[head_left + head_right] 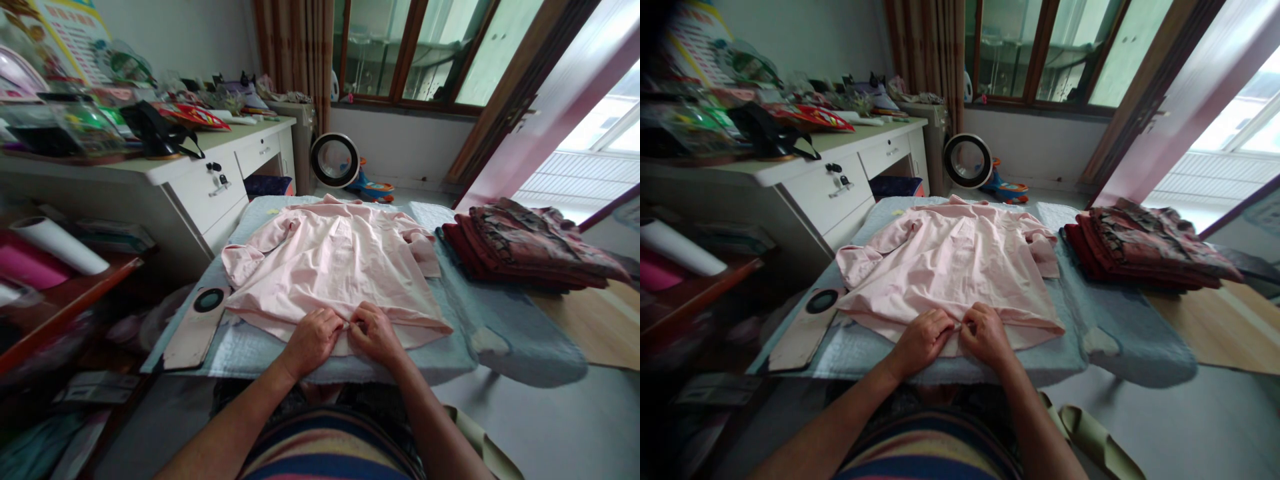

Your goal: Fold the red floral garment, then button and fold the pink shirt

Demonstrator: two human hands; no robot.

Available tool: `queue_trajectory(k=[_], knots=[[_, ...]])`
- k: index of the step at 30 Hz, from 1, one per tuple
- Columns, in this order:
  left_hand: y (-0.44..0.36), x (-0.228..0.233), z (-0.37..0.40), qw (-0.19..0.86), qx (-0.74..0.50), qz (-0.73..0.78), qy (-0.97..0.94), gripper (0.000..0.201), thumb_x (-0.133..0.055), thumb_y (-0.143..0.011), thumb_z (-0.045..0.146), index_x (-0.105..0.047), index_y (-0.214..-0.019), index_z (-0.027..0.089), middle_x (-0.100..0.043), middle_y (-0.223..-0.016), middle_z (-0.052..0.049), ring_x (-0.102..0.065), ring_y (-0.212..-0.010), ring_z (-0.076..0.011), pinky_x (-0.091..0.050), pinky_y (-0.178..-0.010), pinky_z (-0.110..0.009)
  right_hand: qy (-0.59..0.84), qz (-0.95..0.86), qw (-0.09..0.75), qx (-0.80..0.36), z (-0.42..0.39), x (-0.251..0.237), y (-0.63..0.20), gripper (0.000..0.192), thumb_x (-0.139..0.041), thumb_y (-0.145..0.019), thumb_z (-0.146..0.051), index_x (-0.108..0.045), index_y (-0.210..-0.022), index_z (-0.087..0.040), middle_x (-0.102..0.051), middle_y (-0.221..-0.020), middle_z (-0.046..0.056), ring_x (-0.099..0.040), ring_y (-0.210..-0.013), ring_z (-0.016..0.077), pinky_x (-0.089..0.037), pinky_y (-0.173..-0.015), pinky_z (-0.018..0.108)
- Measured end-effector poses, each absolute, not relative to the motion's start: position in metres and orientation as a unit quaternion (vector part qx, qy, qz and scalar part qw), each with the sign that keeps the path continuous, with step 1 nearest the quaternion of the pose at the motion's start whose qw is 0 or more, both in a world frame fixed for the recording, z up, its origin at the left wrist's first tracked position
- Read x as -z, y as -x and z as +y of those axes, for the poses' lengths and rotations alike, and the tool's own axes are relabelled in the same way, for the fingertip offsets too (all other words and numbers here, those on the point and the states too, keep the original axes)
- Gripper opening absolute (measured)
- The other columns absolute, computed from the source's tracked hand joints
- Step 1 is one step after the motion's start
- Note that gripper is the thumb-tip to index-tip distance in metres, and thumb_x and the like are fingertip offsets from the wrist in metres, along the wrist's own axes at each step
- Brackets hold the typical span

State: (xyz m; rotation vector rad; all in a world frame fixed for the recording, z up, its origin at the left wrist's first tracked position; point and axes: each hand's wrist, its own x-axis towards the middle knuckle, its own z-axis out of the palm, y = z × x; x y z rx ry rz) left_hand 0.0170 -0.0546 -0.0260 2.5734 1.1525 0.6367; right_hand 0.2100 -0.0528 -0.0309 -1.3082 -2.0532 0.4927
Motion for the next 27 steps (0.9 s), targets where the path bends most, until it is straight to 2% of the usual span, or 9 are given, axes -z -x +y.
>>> queue_trajectory(k=[9, 13, 18, 22, 27], knots=[[-0.014, 0.026, -0.052, 0.165, -0.243, 0.392, -0.872, 0.013, -0.049, -0.095, 0.019, -0.061, -0.090, 0.019, -0.062, -0.088, -0.004, -0.057, -0.086, -0.0176, -0.046, -0.077, -0.030, 0.485, -0.783, 0.318, -0.224, -0.058, 0.023, -0.220, 0.010, -0.060, -0.084, -0.014, -0.065, -0.076, -0.019, -0.059, -0.079, 0.002, -0.055, -0.079, 0.0165, -0.040, -0.073, 0.028], [-0.013, 0.026, -0.055, 0.164, -0.267, 0.383, -0.869, 0.014, -0.048, -0.096, 0.020, -0.061, -0.090, 0.019, -0.063, -0.088, -0.004, -0.057, -0.087, -0.0175, -0.046, -0.079, -0.030, 0.497, -0.777, 0.342, -0.180, -0.063, 0.028, -0.222, 0.014, -0.057, -0.079, -0.008, -0.065, -0.076, -0.019, -0.060, -0.080, 0.003, -0.053, -0.083, 0.0186, -0.039, -0.078, 0.031], [-0.010, 0.025, -0.056, 0.166, -0.255, 0.364, -0.880, 0.014, -0.049, -0.095, 0.021, -0.062, -0.091, 0.019, -0.063, -0.088, -0.004, -0.057, -0.087, -0.0173, -0.046, -0.080, -0.030, 0.497, -0.767, 0.375, -0.156, -0.068, 0.031, -0.222, 0.020, -0.051, -0.072, -0.006, -0.064, -0.072, -0.020, -0.057, -0.075, 0.002, -0.051, -0.080, 0.0189, -0.038, -0.077, 0.032], [-0.007, 0.025, -0.054, 0.180, -0.216, 0.347, -0.895, 0.011, -0.054, -0.091, 0.018, -0.065, -0.092, 0.019, -0.064, -0.091, -0.004, -0.058, -0.089, -0.0173, -0.046, -0.080, -0.029, 0.483, -0.776, 0.367, -0.171, -0.070, 0.030, -0.223, 0.020, -0.050, -0.070, -0.007, -0.065, -0.072, -0.020, -0.057, -0.075, 0.003, -0.051, -0.080, 0.0188, -0.038, -0.076, 0.032], [-0.002, 0.025, -0.057, 0.194, -0.230, 0.346, -0.889, 0.015, -0.054, -0.088, 0.013, -0.066, -0.093, 0.019, -0.064, -0.091, -0.003, -0.057, -0.089, -0.0166, -0.046, -0.080, -0.028, 0.472, -0.787, 0.348, -0.190, -0.070, 0.026, -0.223, 0.019, -0.050, -0.071, -0.008, -0.065, -0.069, -0.020, -0.058, -0.073, 0.002, -0.052, -0.078, 0.0178, -0.038, -0.077, 0.032]])
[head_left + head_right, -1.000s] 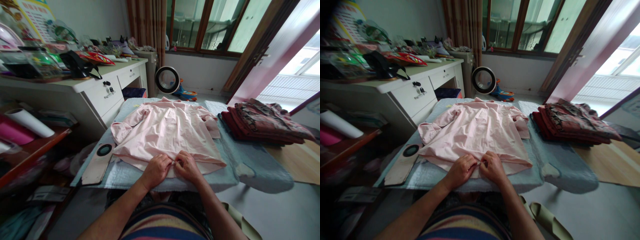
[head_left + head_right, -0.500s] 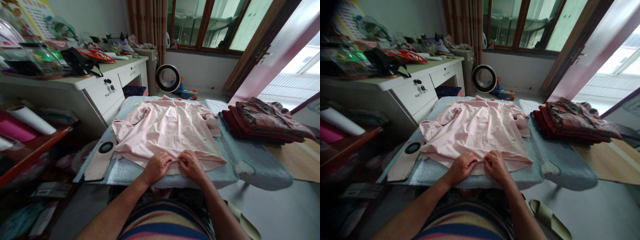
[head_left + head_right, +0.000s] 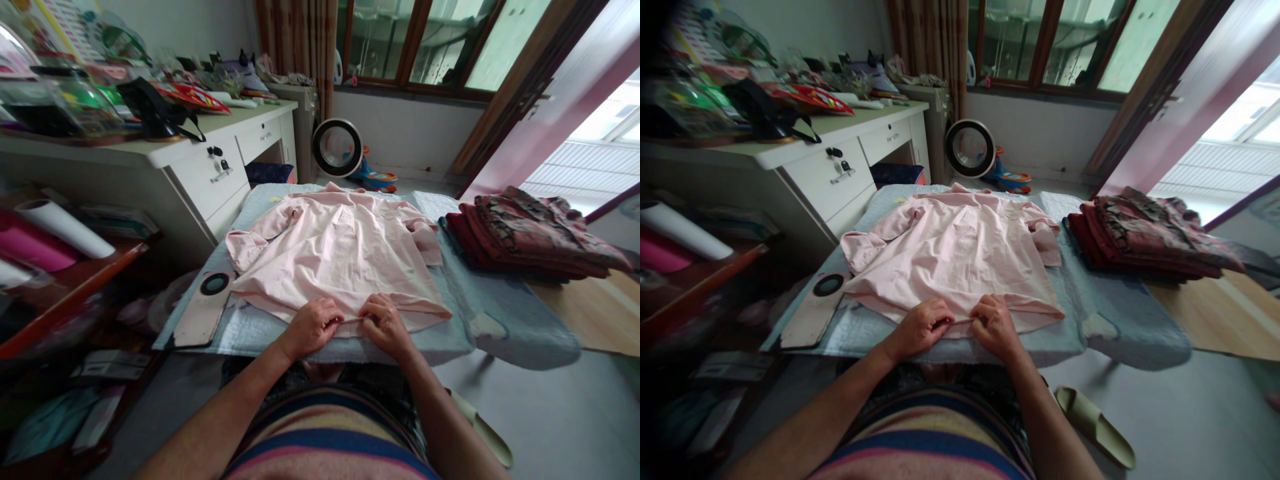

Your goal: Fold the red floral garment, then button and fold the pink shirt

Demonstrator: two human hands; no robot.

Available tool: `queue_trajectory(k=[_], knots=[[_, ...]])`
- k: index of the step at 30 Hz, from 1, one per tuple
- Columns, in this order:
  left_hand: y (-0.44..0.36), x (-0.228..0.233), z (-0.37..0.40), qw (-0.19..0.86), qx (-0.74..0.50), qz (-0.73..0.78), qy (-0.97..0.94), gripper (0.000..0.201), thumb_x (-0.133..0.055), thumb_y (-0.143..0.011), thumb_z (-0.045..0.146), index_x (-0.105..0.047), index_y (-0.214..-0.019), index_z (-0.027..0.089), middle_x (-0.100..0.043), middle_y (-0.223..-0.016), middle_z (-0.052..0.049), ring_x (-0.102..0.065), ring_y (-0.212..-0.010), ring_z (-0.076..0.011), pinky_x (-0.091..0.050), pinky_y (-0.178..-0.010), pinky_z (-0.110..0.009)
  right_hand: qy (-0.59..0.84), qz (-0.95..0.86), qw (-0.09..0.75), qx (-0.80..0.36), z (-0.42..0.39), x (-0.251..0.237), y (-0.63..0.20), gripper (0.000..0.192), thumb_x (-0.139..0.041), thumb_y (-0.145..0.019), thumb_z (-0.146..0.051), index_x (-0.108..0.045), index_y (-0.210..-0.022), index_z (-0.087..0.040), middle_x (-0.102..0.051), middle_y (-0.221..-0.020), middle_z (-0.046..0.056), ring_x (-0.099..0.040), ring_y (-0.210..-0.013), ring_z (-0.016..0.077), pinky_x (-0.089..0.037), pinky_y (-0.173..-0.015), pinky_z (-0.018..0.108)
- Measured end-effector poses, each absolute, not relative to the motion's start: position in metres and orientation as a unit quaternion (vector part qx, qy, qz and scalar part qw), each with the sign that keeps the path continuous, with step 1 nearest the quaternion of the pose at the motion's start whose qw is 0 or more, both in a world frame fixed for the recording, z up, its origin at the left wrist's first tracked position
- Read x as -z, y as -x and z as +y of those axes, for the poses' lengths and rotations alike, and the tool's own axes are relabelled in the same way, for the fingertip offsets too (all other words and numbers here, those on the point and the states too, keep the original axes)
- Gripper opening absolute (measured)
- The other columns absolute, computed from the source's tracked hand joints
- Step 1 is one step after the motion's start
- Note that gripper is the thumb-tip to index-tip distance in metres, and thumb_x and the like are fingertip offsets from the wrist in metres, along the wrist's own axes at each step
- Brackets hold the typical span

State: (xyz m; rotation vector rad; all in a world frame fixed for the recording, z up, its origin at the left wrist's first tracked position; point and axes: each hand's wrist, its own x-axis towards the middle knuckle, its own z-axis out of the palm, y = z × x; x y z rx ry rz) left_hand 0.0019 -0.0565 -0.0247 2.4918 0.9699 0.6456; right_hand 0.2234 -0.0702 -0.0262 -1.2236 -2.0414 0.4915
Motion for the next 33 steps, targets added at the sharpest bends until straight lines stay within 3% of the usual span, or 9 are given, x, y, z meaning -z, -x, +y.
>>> queue_trajectory(k=[5, 10, 14, 24, 30, 33], knots=[[0.000, 0.025, -0.061, 0.190, -0.217, 0.342, -0.894, 0.016, -0.054, -0.088, 0.014, -0.068, -0.092, 0.021, -0.062, -0.089, -0.003, -0.057, -0.088, -0.0168, -0.045, -0.079, -0.028, 0.480, -0.787, 0.335, -0.194, -0.073, 0.025, -0.224, 0.020, -0.049, -0.081, -0.014, -0.064, -0.069, -0.019, -0.062, -0.070, 0.003, -0.055, -0.075, 0.0170, -0.038, -0.075, 0.031], [0.000, 0.025, -0.062, 0.195, -0.220, 0.333, -0.896, 0.015, -0.054, -0.087, 0.013, -0.067, -0.088, 0.021, -0.061, -0.086, -0.003, -0.056, -0.086, -0.0163, -0.044, -0.079, -0.028, 0.513, -0.761, 0.355, -0.180, -0.076, 0.031, -0.223, 0.016, -0.051, -0.082, -0.018, -0.066, -0.083, -0.020, -0.066, -0.071, 0.001, -0.058, -0.070, 0.0162, -0.040, -0.070, 0.027], [0.000, 0.024, -0.063, 0.185, -0.216, 0.329, -0.901, 0.014, -0.054, -0.084, 0.012, -0.065, -0.084, 0.020, -0.060, -0.084, -0.002, -0.055, -0.085, -0.0163, -0.043, -0.077, -0.028, 0.513, -0.759, 0.358, -0.179, -0.076, 0.033, -0.222, 0.017, -0.048, -0.083, -0.016, -0.065, -0.081, -0.020, -0.065, -0.068, 0.000, -0.060, -0.066, 0.0154, -0.040, -0.067, 0.026], [0.001, 0.017, -0.068, 0.158, -0.198, 0.317, -0.914, 0.006, -0.058, -0.080, 0.015, -0.061, -0.079, 0.020, -0.060, -0.087, -0.003, -0.054, -0.084, -0.0172, -0.041, -0.076, -0.030, 0.528, -0.727, 0.409, -0.158, -0.076, 0.029, -0.219, 0.018, -0.046, -0.084, -0.012, -0.062, -0.083, -0.020, -0.062, -0.078, 0.003, -0.058, -0.075, 0.0162, -0.042, -0.070, 0.025], [0.000, 0.016, -0.069, 0.148, -0.173, 0.314, -0.922, 0.009, -0.056, -0.087, 0.025, -0.063, -0.091, 0.020, -0.061, -0.089, -0.004, -0.055, -0.085, -0.0189, -0.041, -0.077, -0.032, 0.550, -0.770, 0.276, -0.169, -0.066, 0.008, -0.220, 0.014, -0.051, -0.085, -0.015, -0.064, -0.084, -0.019, -0.065, -0.079, 0.003, -0.060, -0.073, 0.0164, -0.043, -0.069, 0.026], [0.000, 0.017, -0.067, 0.147, -0.156, 0.301, -0.929, 0.020, -0.057, -0.088, 0.032, -0.065, -0.104, 0.023, -0.061, -0.091, -0.004, -0.056, -0.087, -0.0198, -0.041, -0.077, -0.032, 0.547, -0.796, 0.229, -0.125, -0.048, -0.004, -0.222, 0.022, -0.050, -0.086, -0.013, -0.066, -0.099, -0.018, -0.068, -0.096, 0.007, -0.062, -0.089, 0.0194, -0.047, -0.081, 0.030]])
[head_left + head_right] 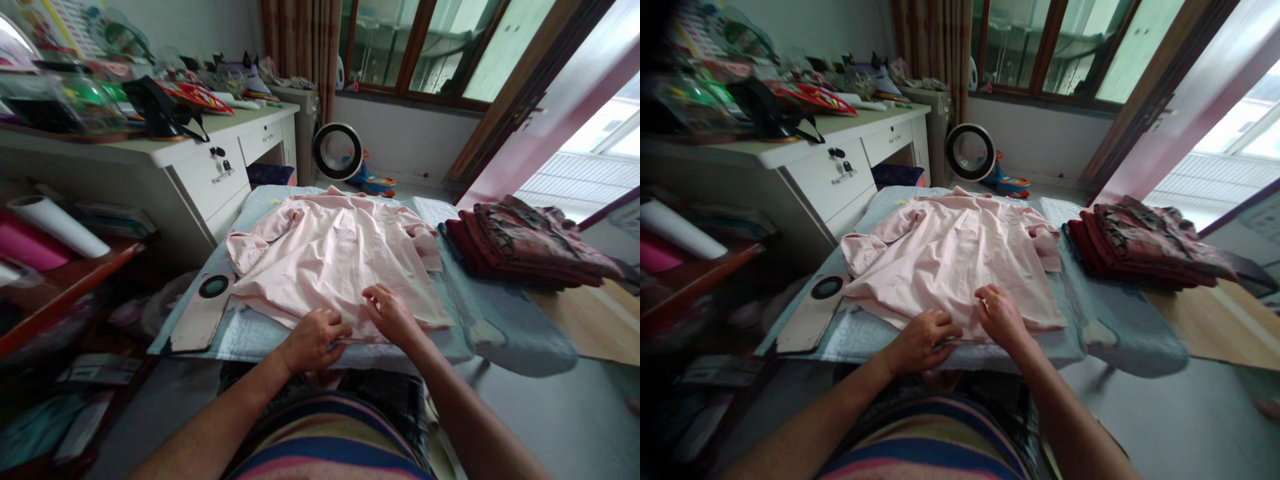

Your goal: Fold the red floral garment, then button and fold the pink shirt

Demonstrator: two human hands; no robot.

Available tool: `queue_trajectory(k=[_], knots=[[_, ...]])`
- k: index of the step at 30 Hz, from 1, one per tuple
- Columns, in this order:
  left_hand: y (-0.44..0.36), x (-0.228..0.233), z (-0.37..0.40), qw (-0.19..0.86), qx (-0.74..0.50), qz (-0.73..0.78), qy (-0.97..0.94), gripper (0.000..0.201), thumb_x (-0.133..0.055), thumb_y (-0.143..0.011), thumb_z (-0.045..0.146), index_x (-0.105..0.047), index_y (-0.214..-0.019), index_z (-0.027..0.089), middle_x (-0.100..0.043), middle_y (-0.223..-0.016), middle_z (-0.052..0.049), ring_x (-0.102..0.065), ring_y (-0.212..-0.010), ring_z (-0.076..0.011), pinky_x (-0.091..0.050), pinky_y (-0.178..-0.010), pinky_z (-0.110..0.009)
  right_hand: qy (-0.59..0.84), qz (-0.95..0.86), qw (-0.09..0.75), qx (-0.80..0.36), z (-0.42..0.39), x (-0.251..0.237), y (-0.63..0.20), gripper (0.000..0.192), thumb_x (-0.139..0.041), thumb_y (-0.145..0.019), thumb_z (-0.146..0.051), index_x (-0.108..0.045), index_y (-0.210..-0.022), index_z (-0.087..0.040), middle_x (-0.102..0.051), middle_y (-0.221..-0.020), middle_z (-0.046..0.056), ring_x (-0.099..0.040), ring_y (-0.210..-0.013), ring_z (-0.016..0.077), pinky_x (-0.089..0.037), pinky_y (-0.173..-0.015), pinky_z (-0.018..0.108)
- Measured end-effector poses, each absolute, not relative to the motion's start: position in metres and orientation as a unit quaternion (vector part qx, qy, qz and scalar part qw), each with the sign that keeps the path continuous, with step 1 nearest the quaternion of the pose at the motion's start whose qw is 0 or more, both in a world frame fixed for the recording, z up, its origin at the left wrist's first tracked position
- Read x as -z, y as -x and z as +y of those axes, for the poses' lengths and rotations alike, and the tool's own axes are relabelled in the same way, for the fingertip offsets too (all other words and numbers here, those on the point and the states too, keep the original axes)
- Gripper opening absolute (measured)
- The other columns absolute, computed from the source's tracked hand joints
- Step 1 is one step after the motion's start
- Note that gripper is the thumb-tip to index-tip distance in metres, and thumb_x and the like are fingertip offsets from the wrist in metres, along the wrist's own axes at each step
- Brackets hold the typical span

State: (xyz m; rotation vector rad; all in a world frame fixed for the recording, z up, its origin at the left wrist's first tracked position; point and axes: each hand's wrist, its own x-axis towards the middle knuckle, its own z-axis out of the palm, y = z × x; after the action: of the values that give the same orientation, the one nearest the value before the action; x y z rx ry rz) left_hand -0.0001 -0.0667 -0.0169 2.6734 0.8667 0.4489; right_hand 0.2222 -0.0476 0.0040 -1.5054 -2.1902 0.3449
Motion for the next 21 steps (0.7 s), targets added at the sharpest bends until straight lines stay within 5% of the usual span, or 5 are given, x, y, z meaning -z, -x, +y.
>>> queue_trajectory(k=[4, 7, 13, 21], knots=[[0.001, 0.018, -0.064, 0.159, -0.150, 0.286, -0.933, 0.022, -0.054, -0.092, 0.035, -0.069, -0.104, 0.025, -0.060, -0.089, -0.004, -0.056, -0.084, -0.0180, -0.039, -0.076, -0.031, 0.499, -0.849, 0.141, -0.097, -0.019, -0.005, -0.221, 0.042, -0.047, -0.091, -0.015, -0.057, -0.132, -0.020, -0.055, -0.140, 0.010, -0.051, -0.127, 0.0228, -0.040, -0.104, 0.037], [0.001, 0.019, -0.064, 0.165, -0.148, 0.293, -0.930, 0.019, -0.055, -0.092, 0.034, -0.070, -0.099, 0.025, -0.060, -0.089, -0.003, -0.056, -0.085, -0.0175, -0.038, -0.075, -0.031, 0.457, -0.883, 0.061, -0.089, 0.003, 0.004, -0.227, 0.046, -0.045, -0.096, -0.028, -0.050, -0.142, -0.022, -0.043, -0.153, 0.009, -0.039, -0.139, 0.0242, -0.033, -0.111, 0.041], [0.000, 0.017, -0.065, 0.173, -0.140, 0.302, -0.927, 0.014, -0.056, -0.092, 0.031, -0.068, -0.092, 0.025, -0.060, -0.090, -0.002, -0.056, -0.086, -0.0166, -0.037, -0.074, -0.030, 0.494, -0.869, -0.003, -0.018, 0.061, 0.024, -0.284, 0.056, -0.038, -0.100, -0.044, -0.040, -0.150, -0.020, -0.035, -0.158, 0.009, -0.030, -0.145, 0.0271, -0.022, -0.117, 0.047], [0.000, 0.013, -0.065, 0.196, -0.136, 0.307, -0.921, 0.011, -0.057, -0.089, 0.027, -0.068, -0.092, 0.025, -0.060, -0.091, -0.001, -0.058, -0.086, -0.0155, -0.037, -0.072, -0.028, 0.561, -0.824, 0.025, 0.077, 0.109, 0.007, -0.330, 0.039, -0.041, -0.097, -0.029, -0.062, -0.126, -0.014, -0.057, -0.137, 0.015, -0.048, -0.127, 0.0273, -0.032, -0.110, 0.038]])
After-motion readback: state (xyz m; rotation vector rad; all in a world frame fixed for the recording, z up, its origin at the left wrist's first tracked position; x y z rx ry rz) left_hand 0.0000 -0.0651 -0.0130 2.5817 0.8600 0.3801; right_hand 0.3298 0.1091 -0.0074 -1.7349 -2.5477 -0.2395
